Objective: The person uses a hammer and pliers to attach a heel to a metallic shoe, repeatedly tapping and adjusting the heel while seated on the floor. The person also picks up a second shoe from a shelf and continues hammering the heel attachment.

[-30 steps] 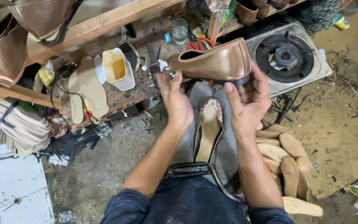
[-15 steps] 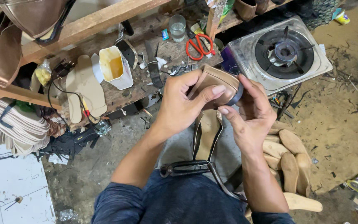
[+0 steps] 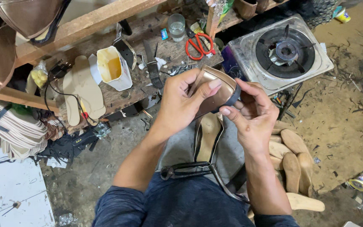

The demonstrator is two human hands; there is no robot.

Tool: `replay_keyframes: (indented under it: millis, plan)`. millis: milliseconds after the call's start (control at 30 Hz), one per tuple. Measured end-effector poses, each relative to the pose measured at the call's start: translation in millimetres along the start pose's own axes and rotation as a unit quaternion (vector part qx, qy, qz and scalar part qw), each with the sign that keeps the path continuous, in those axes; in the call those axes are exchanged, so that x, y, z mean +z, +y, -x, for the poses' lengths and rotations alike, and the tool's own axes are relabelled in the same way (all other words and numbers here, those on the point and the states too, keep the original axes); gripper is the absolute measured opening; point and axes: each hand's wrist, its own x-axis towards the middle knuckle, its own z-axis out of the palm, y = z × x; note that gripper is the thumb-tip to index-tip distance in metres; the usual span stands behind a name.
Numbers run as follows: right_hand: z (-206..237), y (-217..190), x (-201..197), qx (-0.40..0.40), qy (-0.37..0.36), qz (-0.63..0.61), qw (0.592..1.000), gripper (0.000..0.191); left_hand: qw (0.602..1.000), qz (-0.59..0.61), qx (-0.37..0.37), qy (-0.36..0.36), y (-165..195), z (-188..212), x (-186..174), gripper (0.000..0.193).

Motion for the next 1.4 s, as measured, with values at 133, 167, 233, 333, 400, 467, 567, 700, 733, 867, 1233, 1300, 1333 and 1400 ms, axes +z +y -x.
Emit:
replay_keyframes:
  millis: [133, 167, 233, 333, 400, 467, 567, 700, 733, 867, 1233, 1300, 1333, 1400]
  plan:
    - [5, 3, 5, -0.108, -0.013, 0.080, 0.991, 0.059, 0.998, 0.025, -0.021, -0.052, 2, 0, -8, 0.022]
    - [7, 4, 6, -0.133, -0.009, 0.109, 0.985, 0.058, 0.999, 0.003, -0.027, -0.039, 2, 1, -8, 0.022]
    - [9, 6, 8, -0.183, 0.001, 0.168, 0.969, 0.057, 0.999, -0.007, -0.035, -0.027, -1, 2, -9, 0.021]
    - [11, 11, 8, -0.190, -0.007, 0.164, 0.968, 0.056, 0.998, 0.042, -0.040, -0.038, -7, 1, -11, 0.021]
    - [11, 17, 7, -0.196, -0.004, 0.147, 0.970, 0.055, 0.994, 0.087, -0.038, -0.054, -10, -1, -14, 0.020]
    - [11, 22, 6, -0.211, -0.005, 0.132, 0.969, 0.054, 0.992, 0.099, -0.044, -0.059, -11, -2, -15, 0.020]
    - [12, 28, 8, -0.220, -0.002, 0.125, 0.967, 0.057, 0.988, 0.124, -0.048, -0.079, -7, -3, -16, 0.020]
    - [17, 26, 13, -0.182, 0.002, 0.126, 0.975, 0.059, 0.993, -0.025, -0.014, -0.118, 4, -7, -21, 0.019]
    - [18, 24, 13, -0.164, -0.001, 0.126, 0.978, 0.059, 0.991, -0.038, -0.001, -0.127, 7, -9, -22, 0.018]
    - [17, 17, 11, 0.109, -0.067, -0.327, 0.936, 0.057, 0.977, -0.076, -0.020, -0.196, 17, -10, -29, 0.017]
    - [18, 28, 8, 0.102, -0.015, -0.281, 0.954, 0.060, 0.944, -0.316, 0.000, -0.099, 23, 5, -20, 0.035]
    - [19, 28, 9, 0.093, 0.005, -0.257, 0.962, 0.063, 0.961, -0.261, -0.052, -0.075, 17, 5, -20, 0.031]
    - [19, 28, 10, 0.087, 0.017, -0.243, 0.966, 0.065, 0.969, -0.228, -0.049, -0.083, 13, 4, -21, 0.031]
    - [19, 28, 10, 0.064, 0.022, -0.227, 0.972, 0.066, 0.981, -0.159, -0.043, -0.099, 7, 1, -23, 0.030]
